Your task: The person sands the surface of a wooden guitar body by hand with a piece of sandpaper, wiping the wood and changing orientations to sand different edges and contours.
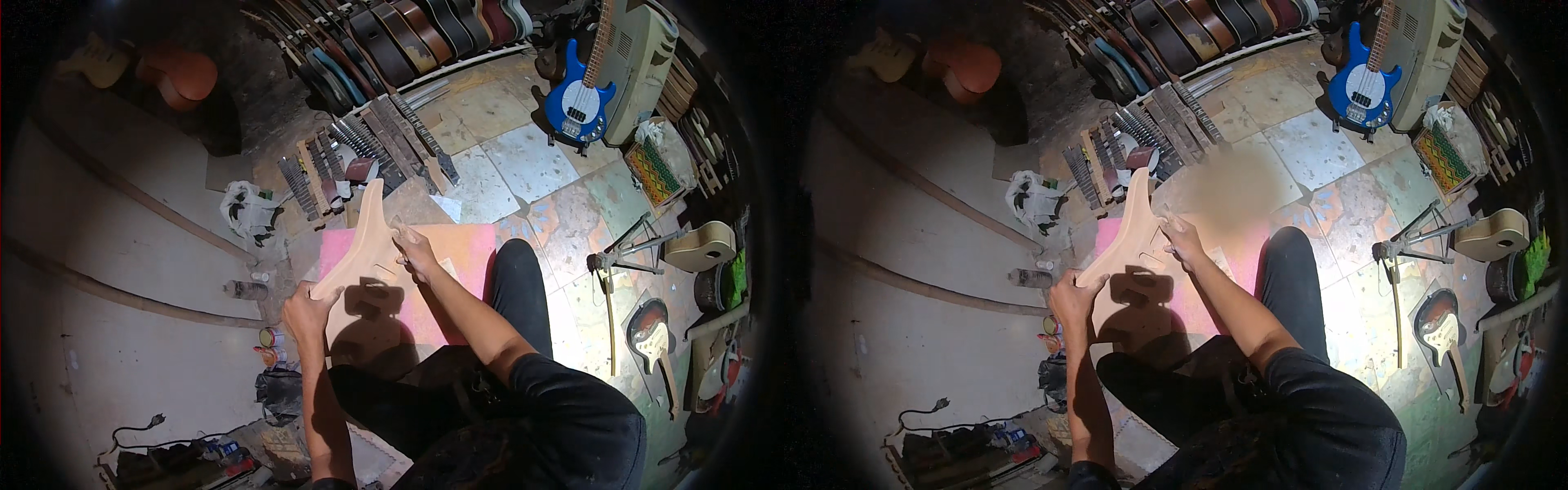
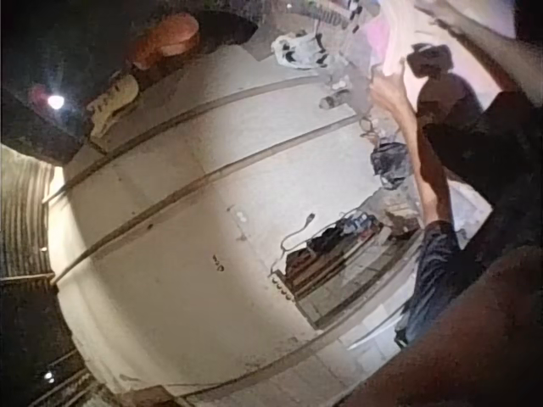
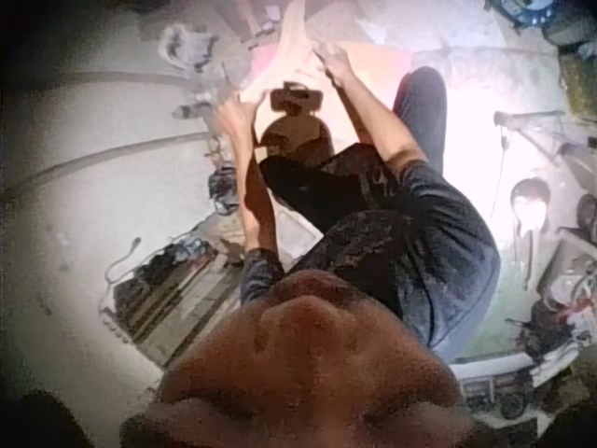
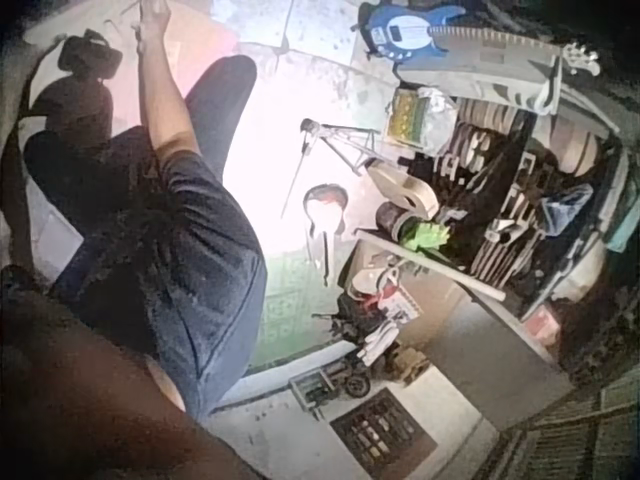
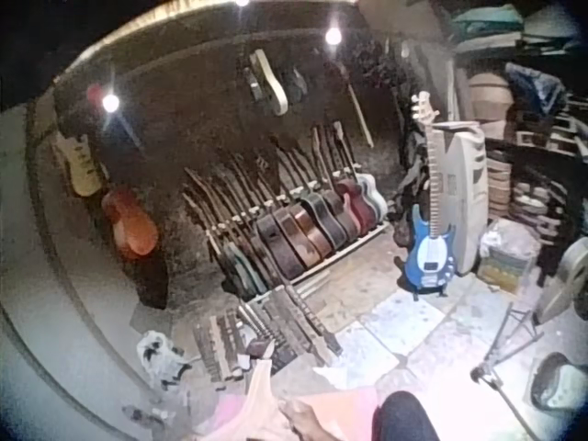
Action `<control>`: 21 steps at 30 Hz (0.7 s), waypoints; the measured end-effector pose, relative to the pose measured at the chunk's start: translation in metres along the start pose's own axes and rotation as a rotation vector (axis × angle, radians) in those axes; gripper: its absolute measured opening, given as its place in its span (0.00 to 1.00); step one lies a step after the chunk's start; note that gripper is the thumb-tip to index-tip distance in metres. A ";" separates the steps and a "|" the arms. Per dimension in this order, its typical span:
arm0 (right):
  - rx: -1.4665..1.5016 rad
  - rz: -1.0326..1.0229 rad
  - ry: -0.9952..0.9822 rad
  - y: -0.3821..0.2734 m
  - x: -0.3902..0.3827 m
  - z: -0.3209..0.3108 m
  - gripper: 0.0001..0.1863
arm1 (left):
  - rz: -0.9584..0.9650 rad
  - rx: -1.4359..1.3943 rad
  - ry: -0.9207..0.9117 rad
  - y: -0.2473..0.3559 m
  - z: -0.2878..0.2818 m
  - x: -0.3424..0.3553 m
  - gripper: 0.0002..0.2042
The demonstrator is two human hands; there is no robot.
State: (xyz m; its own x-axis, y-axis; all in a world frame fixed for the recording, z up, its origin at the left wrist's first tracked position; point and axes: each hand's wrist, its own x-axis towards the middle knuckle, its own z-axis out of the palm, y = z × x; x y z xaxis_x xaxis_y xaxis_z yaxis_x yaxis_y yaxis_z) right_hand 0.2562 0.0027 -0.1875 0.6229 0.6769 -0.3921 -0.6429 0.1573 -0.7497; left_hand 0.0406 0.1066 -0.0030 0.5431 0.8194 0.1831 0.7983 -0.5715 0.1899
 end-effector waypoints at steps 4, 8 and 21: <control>0.008 0.004 -0.008 -0.005 -0.006 0.002 0.24 | -0.013 -0.003 0.002 0.001 -0.001 -0.002 0.27; 0.004 0.007 0.004 -0.007 -0.007 0.004 0.24 | 0.007 0.005 0.015 -0.001 0.001 -0.002 0.28; 0.001 0.002 -0.005 -0.008 -0.005 0.001 0.22 | -0.011 -0.004 0.009 0.001 0.002 -0.004 0.28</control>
State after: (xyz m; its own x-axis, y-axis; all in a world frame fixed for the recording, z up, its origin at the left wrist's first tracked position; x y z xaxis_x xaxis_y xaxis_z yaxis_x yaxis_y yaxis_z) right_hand 0.2578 -0.0017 -0.1788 0.6197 0.6806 -0.3908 -0.6443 0.1568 -0.7485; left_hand 0.0399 0.1032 -0.0055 0.5318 0.8253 0.1898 0.8031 -0.5627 0.1962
